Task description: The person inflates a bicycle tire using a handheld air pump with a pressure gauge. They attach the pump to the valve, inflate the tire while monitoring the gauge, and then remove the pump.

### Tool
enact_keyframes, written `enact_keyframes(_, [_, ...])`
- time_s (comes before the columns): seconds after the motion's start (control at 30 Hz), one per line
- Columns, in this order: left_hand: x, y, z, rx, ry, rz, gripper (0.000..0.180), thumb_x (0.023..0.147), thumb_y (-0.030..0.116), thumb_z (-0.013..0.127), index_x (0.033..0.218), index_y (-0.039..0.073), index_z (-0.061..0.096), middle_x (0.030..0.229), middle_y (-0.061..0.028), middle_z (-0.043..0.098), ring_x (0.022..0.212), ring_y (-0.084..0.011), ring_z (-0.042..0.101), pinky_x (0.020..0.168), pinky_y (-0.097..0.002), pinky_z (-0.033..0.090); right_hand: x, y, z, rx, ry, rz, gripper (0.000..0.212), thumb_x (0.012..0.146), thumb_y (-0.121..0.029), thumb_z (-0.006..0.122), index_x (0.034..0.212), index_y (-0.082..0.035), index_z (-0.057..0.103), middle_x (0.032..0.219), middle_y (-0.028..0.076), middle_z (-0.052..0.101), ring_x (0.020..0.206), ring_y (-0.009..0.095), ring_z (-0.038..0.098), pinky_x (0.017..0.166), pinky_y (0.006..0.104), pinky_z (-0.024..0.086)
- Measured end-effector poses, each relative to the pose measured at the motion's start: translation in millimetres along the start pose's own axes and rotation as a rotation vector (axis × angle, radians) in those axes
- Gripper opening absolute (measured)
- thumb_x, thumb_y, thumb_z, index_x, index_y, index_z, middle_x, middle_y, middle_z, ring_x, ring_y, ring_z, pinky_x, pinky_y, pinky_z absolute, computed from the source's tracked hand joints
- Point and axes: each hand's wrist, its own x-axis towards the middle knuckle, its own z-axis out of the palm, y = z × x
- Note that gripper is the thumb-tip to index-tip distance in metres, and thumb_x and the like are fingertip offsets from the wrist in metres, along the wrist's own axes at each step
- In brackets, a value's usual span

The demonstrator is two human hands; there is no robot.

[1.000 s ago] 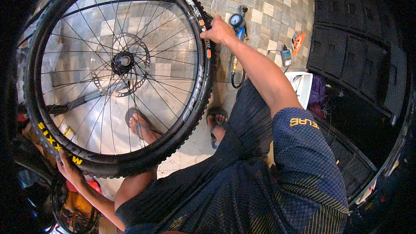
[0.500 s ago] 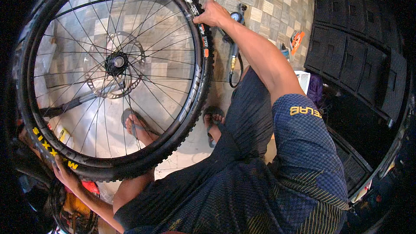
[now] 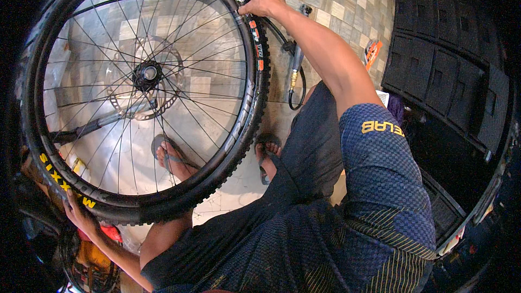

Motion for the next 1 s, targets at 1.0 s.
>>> enact_keyframes(1.0, [14.3,54.3,22.4,-0.295,0.113,-0.18,0.051,0.1,0.038,0.068,0.119,-0.01,0.064,0.106,-0.0088,0.068,0.091,-0.0139,0.061,0.082,-0.0271,0.049,-89.3,16.6,49.8,0.29,0.009,0.281,0.08,0.064,-0.047,0.086,0.114,0.006,0.056,0.108,0.024,0.067,0.101,0.036,0.067,0.088,0.041,0.054])
